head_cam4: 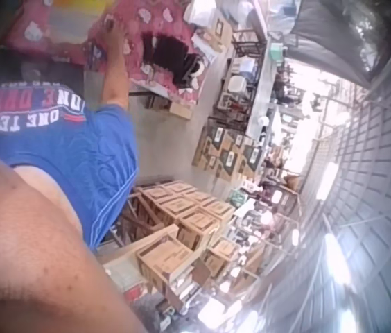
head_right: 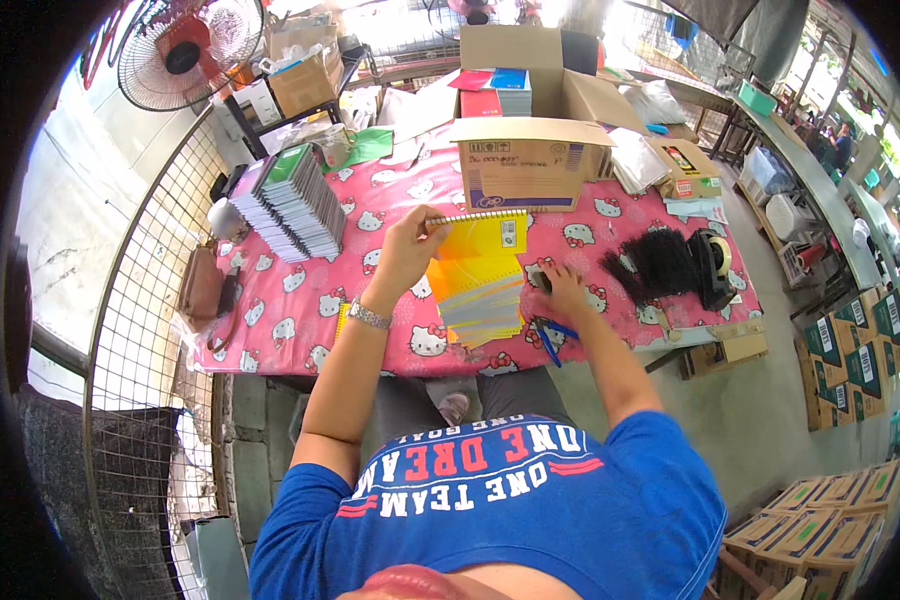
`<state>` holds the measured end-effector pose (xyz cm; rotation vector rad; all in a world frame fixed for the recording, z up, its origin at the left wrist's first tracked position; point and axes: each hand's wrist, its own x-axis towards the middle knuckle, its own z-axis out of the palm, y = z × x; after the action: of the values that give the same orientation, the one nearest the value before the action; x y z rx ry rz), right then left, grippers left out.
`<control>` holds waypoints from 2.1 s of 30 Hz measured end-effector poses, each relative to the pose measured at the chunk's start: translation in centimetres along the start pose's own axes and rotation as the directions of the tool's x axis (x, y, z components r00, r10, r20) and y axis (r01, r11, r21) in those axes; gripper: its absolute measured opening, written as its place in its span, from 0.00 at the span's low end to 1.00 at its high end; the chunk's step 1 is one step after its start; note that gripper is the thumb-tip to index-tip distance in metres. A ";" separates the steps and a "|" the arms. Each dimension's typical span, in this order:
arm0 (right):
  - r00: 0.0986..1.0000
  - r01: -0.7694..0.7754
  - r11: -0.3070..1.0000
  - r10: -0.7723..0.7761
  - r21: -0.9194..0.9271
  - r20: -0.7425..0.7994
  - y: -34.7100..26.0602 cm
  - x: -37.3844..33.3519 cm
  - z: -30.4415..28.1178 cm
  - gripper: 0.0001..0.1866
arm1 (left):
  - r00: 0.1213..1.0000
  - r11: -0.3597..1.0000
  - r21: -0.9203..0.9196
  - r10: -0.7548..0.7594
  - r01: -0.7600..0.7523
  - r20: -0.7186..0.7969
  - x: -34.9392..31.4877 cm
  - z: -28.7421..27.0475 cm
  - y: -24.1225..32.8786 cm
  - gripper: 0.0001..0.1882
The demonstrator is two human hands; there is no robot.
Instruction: The person organizes a stack of notebooks by hand and then secures them with a rubber band.
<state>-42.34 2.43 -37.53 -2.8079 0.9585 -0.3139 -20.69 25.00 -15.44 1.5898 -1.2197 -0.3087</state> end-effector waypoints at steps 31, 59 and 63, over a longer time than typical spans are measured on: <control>0.950 -0.277 0.044 -0.135 0.960 0.281 -19.7 -5.0 -20.8 0.19 | 0.844 0.938 0.142 0.348 -0.317 -0.408 -3.4 1.7 -0.3 0.08; 0.977 -0.210 0.893 0.172 -0.398 -0.129 11.6 -2.5 -2.9 0.16 | 0.940 0.766 0.621 0.312 -0.165 -0.136 -4.1 -4.5 -4.7 0.12; 0.944 -0.329 0.862 0.292 -0.385 -0.152 11.9 -1.7 -3.7 0.14 | 0.867 0.745 0.465 0.483 -0.479 0.119 -3.4 2.2 3.1 0.12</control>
<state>-51.50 -6.07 -36.79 -2.9357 1.6473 -0.2147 -25.40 26.73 -15.01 1.5988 -1.7439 0.3725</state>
